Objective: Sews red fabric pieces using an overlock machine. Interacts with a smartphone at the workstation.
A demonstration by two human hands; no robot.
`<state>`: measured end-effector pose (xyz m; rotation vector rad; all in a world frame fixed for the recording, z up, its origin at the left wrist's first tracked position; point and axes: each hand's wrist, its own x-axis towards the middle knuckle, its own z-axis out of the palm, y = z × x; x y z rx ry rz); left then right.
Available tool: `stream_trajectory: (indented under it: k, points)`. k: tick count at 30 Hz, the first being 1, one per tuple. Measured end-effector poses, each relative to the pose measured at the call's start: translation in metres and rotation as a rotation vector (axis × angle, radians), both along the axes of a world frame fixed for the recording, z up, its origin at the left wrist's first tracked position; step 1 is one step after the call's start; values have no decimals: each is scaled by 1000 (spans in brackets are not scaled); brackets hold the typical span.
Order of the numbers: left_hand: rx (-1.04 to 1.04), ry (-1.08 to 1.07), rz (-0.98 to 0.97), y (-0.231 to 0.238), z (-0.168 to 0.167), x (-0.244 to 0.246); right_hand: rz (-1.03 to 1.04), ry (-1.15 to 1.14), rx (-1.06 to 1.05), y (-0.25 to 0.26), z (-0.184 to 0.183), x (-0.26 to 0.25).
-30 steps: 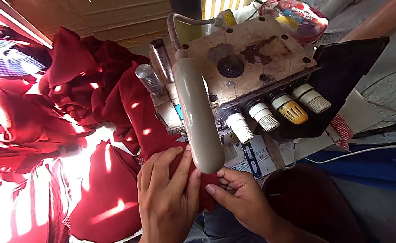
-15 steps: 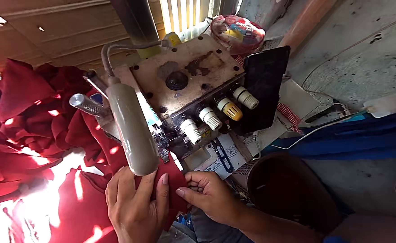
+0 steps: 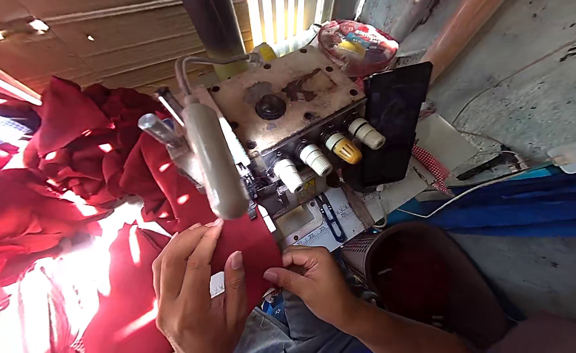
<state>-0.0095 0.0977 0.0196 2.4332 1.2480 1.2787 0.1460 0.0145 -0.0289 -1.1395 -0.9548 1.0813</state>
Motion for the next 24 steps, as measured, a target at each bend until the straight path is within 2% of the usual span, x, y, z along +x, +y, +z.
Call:
stream_trajectory:
  k: [6, 13, 16, 24]
  points:
    - [-21, -16, -45, 0, 12, 4, 64, 32, 46, -4, 12, 5]
    - [-70, 110, -251, 3, -2, 5, 140, 281, -6, -8, -2, -2]
    - [-25, 152, -264, 5, -10, 3, 201, 336, -39, -11, 2, -2]
    - [25, 168, -294, 13, -5, 0, 221, 347, -45, 4, 12, 3]
